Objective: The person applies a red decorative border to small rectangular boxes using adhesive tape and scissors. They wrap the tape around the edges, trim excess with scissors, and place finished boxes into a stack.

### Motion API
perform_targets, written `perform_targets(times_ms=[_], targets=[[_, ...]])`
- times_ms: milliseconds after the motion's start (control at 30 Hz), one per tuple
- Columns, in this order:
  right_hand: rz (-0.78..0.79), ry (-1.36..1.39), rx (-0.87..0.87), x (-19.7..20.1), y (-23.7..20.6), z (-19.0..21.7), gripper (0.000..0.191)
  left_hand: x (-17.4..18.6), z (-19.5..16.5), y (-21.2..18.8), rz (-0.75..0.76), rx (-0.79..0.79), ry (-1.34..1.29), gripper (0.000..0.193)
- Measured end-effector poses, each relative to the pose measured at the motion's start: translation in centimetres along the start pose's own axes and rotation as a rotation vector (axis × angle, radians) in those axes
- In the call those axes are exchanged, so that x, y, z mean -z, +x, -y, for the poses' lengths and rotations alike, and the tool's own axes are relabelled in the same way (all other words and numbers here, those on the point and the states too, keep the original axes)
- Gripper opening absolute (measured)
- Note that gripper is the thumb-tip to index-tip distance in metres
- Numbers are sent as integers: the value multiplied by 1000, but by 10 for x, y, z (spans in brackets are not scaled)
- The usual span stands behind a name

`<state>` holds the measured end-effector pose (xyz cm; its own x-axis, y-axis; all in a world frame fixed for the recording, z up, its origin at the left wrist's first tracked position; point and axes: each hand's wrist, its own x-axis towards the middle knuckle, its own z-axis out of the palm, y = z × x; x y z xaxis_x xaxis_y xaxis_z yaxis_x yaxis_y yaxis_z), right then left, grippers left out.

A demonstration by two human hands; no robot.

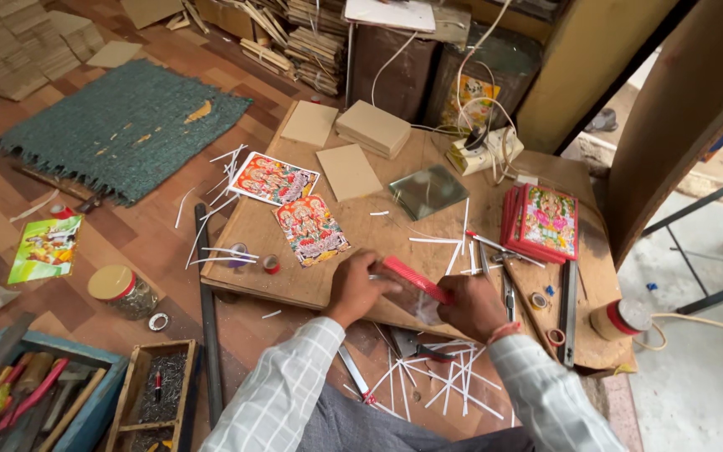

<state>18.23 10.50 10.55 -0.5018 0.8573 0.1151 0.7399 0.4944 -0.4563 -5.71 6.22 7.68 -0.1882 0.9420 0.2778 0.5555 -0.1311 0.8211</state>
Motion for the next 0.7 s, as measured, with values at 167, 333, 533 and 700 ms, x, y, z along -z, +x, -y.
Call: perform_targets(times_ms=[167, 333, 533, 700], targets=[[85, -211, 177, -7, 28, -5, 19, -22, 41, -18, 3, 79, -522, 25], [80, 85, 79, -19, 24, -26, 26, -28, 53, -20, 25, 287, -892, 17], [103, 837, -372, -19, -6, -57, 20, -33, 49, -14, -59, 274, -964, 15], [-71, 1199, -518, -51, -13, -76, 9, -39, 50, -14, -92, 372, -1046, 13]])
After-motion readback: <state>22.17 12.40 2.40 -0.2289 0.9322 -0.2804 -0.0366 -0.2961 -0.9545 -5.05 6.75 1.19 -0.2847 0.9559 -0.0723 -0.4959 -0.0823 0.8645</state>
